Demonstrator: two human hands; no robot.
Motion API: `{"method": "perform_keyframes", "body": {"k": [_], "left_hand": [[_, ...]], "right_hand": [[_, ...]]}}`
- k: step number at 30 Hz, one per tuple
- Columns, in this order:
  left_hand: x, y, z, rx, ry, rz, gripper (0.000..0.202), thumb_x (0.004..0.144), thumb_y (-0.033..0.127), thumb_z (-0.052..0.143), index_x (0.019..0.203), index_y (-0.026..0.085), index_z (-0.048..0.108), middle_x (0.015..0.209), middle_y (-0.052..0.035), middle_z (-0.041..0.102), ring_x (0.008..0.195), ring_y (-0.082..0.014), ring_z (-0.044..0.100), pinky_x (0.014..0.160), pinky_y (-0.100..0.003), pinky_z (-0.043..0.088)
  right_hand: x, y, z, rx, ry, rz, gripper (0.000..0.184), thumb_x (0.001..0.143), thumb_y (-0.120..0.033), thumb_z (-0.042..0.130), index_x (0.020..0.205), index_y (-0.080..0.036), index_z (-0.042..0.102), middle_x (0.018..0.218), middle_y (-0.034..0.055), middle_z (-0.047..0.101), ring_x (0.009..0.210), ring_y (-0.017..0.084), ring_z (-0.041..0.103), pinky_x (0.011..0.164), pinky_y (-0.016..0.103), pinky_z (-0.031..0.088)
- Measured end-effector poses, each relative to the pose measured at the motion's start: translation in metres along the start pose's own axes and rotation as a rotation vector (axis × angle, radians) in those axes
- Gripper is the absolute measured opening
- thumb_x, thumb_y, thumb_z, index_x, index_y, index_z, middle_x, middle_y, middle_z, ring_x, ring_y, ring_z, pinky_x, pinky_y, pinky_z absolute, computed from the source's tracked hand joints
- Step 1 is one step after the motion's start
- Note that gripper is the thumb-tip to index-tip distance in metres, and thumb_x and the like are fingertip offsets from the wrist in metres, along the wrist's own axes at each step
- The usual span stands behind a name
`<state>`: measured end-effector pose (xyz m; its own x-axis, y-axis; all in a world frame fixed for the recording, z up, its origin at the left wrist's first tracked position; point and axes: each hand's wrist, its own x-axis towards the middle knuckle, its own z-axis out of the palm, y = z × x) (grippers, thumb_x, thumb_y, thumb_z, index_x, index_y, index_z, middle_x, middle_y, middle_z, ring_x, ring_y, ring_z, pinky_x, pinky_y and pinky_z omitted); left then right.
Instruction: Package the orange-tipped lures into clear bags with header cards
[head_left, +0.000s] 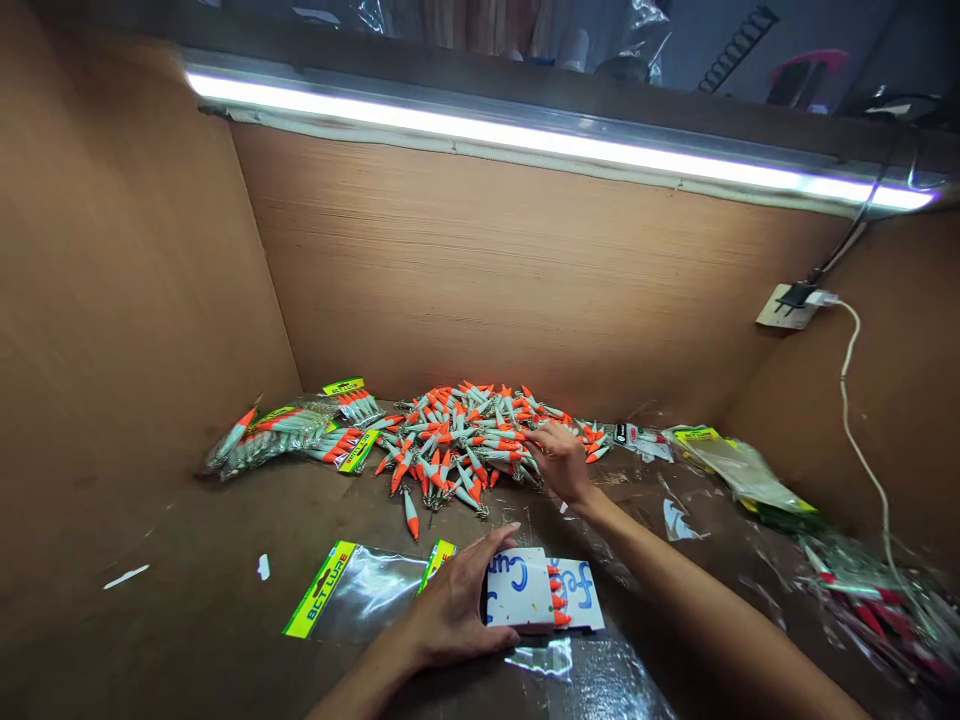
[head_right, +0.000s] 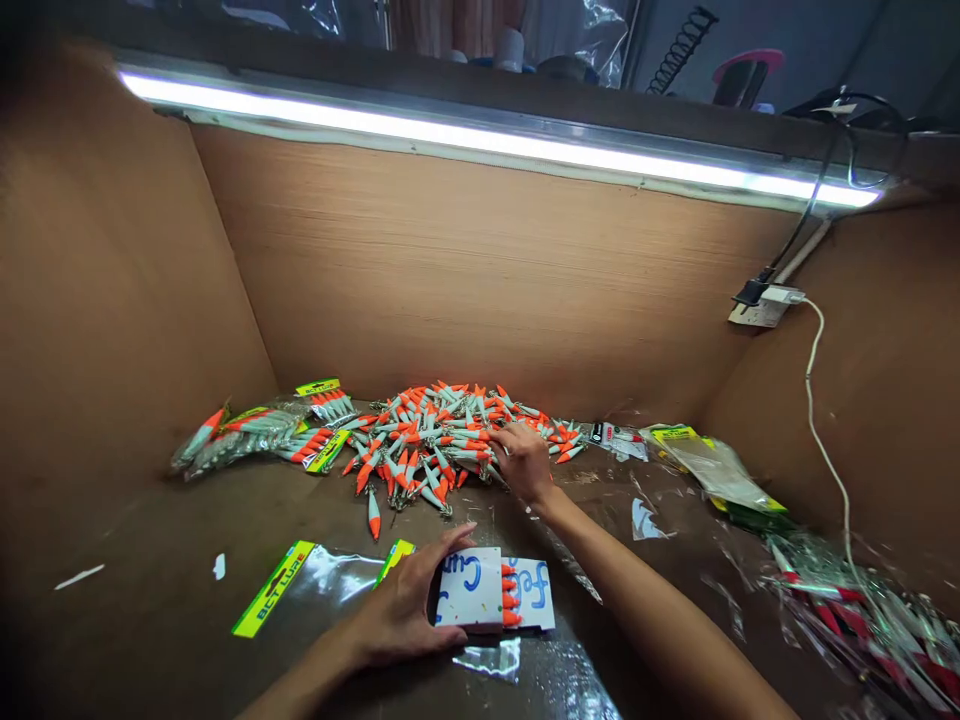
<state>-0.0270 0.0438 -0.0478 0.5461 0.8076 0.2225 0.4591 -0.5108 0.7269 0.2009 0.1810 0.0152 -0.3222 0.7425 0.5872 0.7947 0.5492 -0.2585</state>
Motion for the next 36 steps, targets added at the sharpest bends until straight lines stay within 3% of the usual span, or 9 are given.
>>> {"method": "perform_keyframes", "body": {"k": [5, 11, 18, 22, 29, 33, 36], "left_hand": [[0.001, 0.002, -0.001, -0.008, -0.006, 0.007, 0.112, 0.058, 0.027, 0.084, 0.153, 0.034, 0.024, 0.143, -0.0083, 0.053, 0.126, -0.0325, 0.055, 0.105, -0.047, 0.045], [0.003, 0.005, -0.001, -0.045, 0.001, -0.022, 0.109, 0.061, 0.021, 0.08, 0.152, 0.036, 0.023, 0.142, -0.0056, 0.054, 0.124, -0.0297, 0.056, 0.105, -0.044, 0.047], [0.007, 0.014, -0.005, -0.056, -0.016, -0.06, 0.107, 0.063, 0.02, 0.08, 0.152, 0.036, 0.023, 0.141, -0.0053, 0.056, 0.126, -0.0283, 0.056, 0.107, -0.044, 0.044], [0.008, 0.014, -0.002, -0.04, -0.001, -0.065, 0.107, 0.063, 0.022, 0.081, 0.152, 0.035, 0.023, 0.14, -0.0068, 0.056, 0.126, -0.0297, 0.056, 0.107, -0.046, 0.044], [0.007, 0.016, -0.002, 0.006, 0.006, -0.06, 0.108, 0.063, 0.022, 0.082, 0.153, 0.035, 0.022, 0.138, -0.0064, 0.058, 0.123, -0.0298, 0.058, 0.104, -0.045, 0.047], [0.007, 0.013, -0.004, 0.047, 0.006, -0.034, 0.106, 0.064, 0.023, 0.081, 0.152, 0.034, 0.022, 0.142, -0.0074, 0.056, 0.125, -0.0295, 0.057, 0.105, -0.044, 0.047], [0.007, 0.009, -0.003, 0.12, -0.045, 0.035, 0.093, 0.067, 0.024, 0.079, 0.148, 0.032, 0.034, 0.146, -0.0073, 0.052, 0.132, -0.0297, 0.051, 0.114, -0.049, 0.038]], "right_hand": [[-0.033, 0.006, -0.032, 0.151, -0.016, 0.101, 0.031, 0.098, -0.037, 0.051, 0.1, -0.02, 0.077, 0.085, 0.0051, 0.075, 0.071, 0.018, 0.066, 0.065, 0.026, 0.048], [-0.095, 0.013, -0.079, 0.258, -0.099, 0.256, 0.024, 0.095, -0.037, 0.058, 0.098, -0.025, 0.078, 0.083, 0.0032, 0.074, 0.072, 0.018, 0.064, 0.065, 0.027, 0.046], [-0.143, 0.017, -0.11, -0.054, -0.339, 0.171, 0.025, 0.099, -0.038, 0.052, 0.101, -0.031, 0.077, 0.082, 0.0036, 0.068, 0.082, 0.02, 0.058, 0.071, 0.029, 0.042], [-0.144, 0.003, -0.106, -0.214, -0.396, 0.056, 0.03, 0.101, -0.036, 0.05, 0.089, -0.026, 0.075, 0.086, 0.005, 0.065, 0.086, 0.02, 0.054, 0.072, 0.031, 0.038], [-0.118, -0.025, -0.064, -0.235, -0.407, -0.183, 0.029, 0.099, -0.04, 0.053, 0.085, -0.023, 0.072, 0.093, 0.0036, 0.066, 0.087, 0.019, 0.051, 0.075, 0.033, 0.035], [-0.116, -0.02, -0.045, -0.146, -0.389, -0.136, 0.026, 0.099, -0.041, 0.054, 0.094, -0.027, 0.075, 0.094, 0.0037, 0.066, 0.092, 0.02, 0.052, 0.077, 0.032, 0.038], [-0.119, -0.014, -0.04, -0.12, -0.417, -0.132, 0.024, 0.099, -0.04, 0.054, 0.104, -0.028, 0.074, 0.107, 0.0051, 0.068, 0.099, 0.022, 0.053, 0.084, 0.035, 0.041]]}}
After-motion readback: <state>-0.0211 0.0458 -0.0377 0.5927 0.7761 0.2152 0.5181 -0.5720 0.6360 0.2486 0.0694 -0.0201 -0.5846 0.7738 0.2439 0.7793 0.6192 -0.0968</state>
